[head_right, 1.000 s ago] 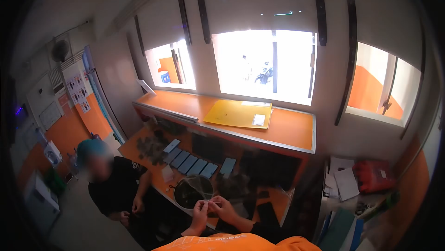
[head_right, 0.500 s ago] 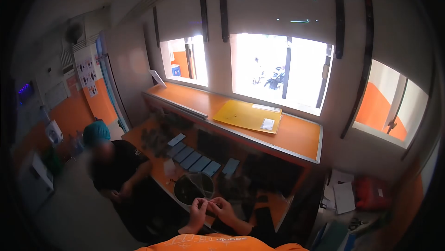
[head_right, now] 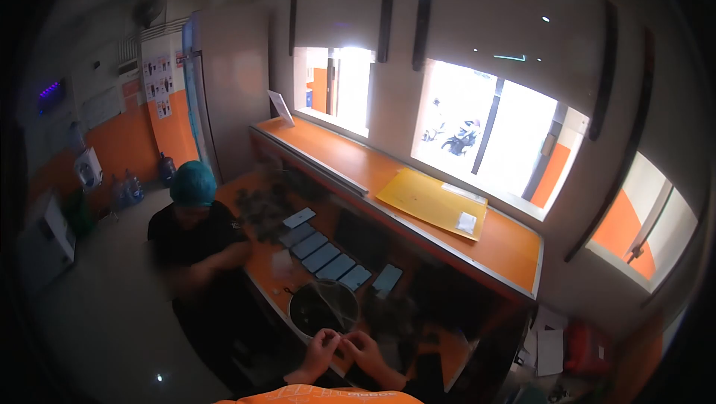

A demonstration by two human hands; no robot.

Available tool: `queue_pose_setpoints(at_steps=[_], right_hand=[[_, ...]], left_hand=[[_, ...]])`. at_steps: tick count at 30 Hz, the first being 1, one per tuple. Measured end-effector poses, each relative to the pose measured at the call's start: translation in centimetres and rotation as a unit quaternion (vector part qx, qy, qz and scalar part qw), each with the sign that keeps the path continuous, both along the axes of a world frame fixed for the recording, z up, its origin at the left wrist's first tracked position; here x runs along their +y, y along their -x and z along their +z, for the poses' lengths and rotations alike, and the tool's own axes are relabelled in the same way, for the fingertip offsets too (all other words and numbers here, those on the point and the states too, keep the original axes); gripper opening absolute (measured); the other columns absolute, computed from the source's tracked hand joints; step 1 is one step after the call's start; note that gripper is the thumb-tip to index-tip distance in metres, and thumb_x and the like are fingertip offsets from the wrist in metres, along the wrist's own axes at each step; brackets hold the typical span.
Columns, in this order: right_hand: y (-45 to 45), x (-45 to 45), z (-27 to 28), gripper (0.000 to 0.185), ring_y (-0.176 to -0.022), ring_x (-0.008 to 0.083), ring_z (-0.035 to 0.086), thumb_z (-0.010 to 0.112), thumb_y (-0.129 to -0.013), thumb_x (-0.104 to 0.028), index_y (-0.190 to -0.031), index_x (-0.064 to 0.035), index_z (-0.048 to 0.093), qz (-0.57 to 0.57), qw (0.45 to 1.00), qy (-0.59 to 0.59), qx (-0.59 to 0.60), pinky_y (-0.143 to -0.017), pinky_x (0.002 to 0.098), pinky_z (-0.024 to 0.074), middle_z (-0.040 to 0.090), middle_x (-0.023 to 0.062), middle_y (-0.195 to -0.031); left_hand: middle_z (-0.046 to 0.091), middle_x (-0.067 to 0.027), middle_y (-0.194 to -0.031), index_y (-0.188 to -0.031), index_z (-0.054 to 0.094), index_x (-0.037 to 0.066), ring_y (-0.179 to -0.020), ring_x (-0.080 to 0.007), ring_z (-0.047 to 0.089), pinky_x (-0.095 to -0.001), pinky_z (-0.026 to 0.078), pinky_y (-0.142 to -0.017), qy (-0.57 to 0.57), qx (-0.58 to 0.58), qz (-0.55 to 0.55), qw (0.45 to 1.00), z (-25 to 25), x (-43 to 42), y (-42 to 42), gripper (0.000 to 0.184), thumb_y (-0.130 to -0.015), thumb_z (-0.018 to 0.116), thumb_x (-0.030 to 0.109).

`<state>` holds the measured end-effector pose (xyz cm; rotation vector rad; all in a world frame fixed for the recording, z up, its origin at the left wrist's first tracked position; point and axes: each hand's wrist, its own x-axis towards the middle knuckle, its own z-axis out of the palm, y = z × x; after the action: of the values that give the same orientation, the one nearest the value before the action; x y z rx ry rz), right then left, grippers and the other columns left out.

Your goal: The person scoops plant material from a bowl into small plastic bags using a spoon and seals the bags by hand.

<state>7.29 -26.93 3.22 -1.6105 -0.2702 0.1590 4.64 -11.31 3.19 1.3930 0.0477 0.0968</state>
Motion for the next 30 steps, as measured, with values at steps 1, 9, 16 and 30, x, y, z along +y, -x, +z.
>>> queue_pose_setpoints(at_steps=[1, 9, 16, 30], right_hand=[[-0.2, 0.3, 0.0, 0.018, -0.091, 0.0098, 0.063, 0.068, -0.095, -0.015, -0.105, -0.0005, 0.065, -0.001, 1.000, 0.004, 0.013, -0.081, 0.0248, 0.0503, 0.069, 0.0056, -0.097], [-1.0, 1.7, -0.5, 0.018, -0.091, 0.0107, 0.064, 0.069, -0.094, -0.015, -0.104, 0.0003, 0.066, -0.005, 0.998, -0.005, 0.058, -0.082, 0.0254, 0.0507, 0.070, 0.0057, -0.097], [-2.6, 2.6, -2.7, 0.020, -0.090, 0.0109, 0.064, 0.071, -0.093, -0.018, -0.103, -0.0008, 0.067, 0.003, 1.000, 0.013, 0.022, -0.082, 0.0268, 0.0509, 0.070, 0.0040, -0.096], [-4.0, 6.9, 0.6, 0.015, -0.079, 0.0085, 0.056, 0.067, -0.095, -0.018, -0.097, -0.0043, 0.062, 0.033, 0.996, -0.079, 0.026, -0.067, 0.0264, 0.0484, 0.062, -0.0001, -0.088]], left_hand=[[0.065, -0.0018, -0.091, -0.104, 0.060, 0.003, -0.084, -0.0071, 0.063, -0.0224, 0.050, -0.074, 0.012, -0.002, -0.005, 1.000, -0.1, 0.4, -0.3, 0.015, -0.098, 0.062, 0.017], [0.067, -0.0045, -0.092, -0.102, 0.063, 0.000, -0.084, -0.0112, 0.065, -0.0255, 0.052, -0.077, 0.006, 0.020, -0.011, 1.000, -0.5, 2.2, -1.4, 0.019, -0.095, 0.068, 0.017], [0.068, -0.0062, -0.095, -0.103, 0.065, 0.002, -0.092, -0.0118, 0.064, -0.0270, 0.050, -0.082, -0.074, 0.021, 0.001, 0.997, 0.3, 3.5, -1.9, 0.018, -0.093, 0.070, 0.016], [0.065, -0.0059, -0.087, -0.099, 0.063, 0.006, -0.080, -0.0152, 0.062, -0.0319, 0.052, -0.073, -0.196, -0.072, 0.139, 0.968, -3.7, 5.0, -3.8, 0.015, -0.099, 0.062, 0.021]])
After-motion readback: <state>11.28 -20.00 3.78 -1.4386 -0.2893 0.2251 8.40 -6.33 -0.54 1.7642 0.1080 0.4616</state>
